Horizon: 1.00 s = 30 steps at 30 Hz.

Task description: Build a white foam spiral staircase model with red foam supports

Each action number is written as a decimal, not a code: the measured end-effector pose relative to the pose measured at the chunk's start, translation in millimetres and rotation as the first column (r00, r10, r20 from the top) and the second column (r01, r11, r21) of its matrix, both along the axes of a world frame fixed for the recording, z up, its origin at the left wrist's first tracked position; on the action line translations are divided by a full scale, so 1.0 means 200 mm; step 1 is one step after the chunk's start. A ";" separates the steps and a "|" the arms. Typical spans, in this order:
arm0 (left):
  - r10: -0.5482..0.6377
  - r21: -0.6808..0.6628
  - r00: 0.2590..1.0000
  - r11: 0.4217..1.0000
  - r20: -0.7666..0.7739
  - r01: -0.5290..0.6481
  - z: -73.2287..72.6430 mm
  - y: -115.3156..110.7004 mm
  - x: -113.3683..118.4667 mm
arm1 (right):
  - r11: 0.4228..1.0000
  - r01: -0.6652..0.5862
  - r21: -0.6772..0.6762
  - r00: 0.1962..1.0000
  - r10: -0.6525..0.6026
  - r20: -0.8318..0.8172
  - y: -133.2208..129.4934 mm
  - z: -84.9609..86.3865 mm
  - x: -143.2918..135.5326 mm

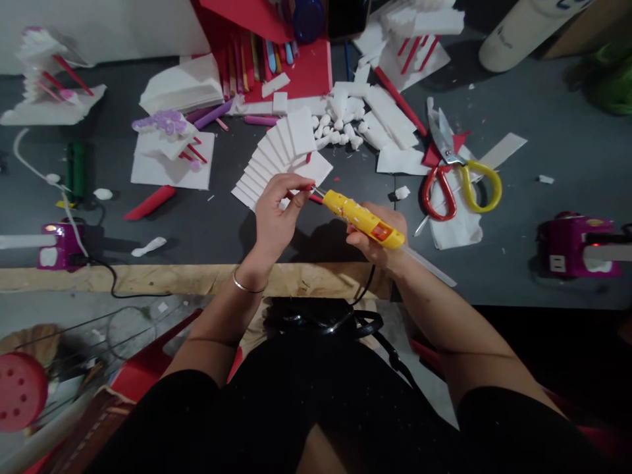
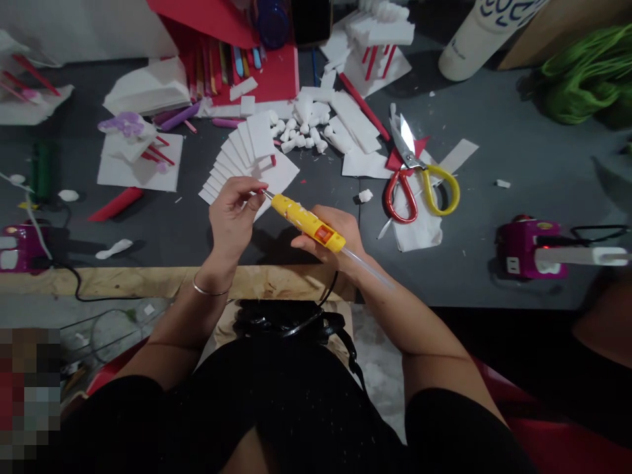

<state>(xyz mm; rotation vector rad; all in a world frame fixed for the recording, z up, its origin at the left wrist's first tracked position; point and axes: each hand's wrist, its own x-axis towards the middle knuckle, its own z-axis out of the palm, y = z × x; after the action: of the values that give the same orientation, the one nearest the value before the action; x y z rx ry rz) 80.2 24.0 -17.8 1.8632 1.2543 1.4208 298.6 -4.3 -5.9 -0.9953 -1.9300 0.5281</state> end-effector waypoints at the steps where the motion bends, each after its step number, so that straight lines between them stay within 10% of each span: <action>1: 0.003 -0.005 1.000 1.000 -0.005 -0.003 0.00 0.00 0.00 | 1.000 0.005 -0.008 1.000 -0.005 0.003 0.00 0.00 0.00; 30: 0.040 0.043 0.999 0.998 -0.029 -0.039 -0.02 -0.01 -0.01 | 0.996 0.086 0.013 0.994 -0.086 0.062 -0.01 -0.04 0.01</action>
<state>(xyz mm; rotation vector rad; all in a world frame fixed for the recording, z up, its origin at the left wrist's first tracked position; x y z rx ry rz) 77.3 22.5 -21.7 1.9045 1.2914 1.4554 301.2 -6.8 -12.9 -1.0944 -1.9329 0.4419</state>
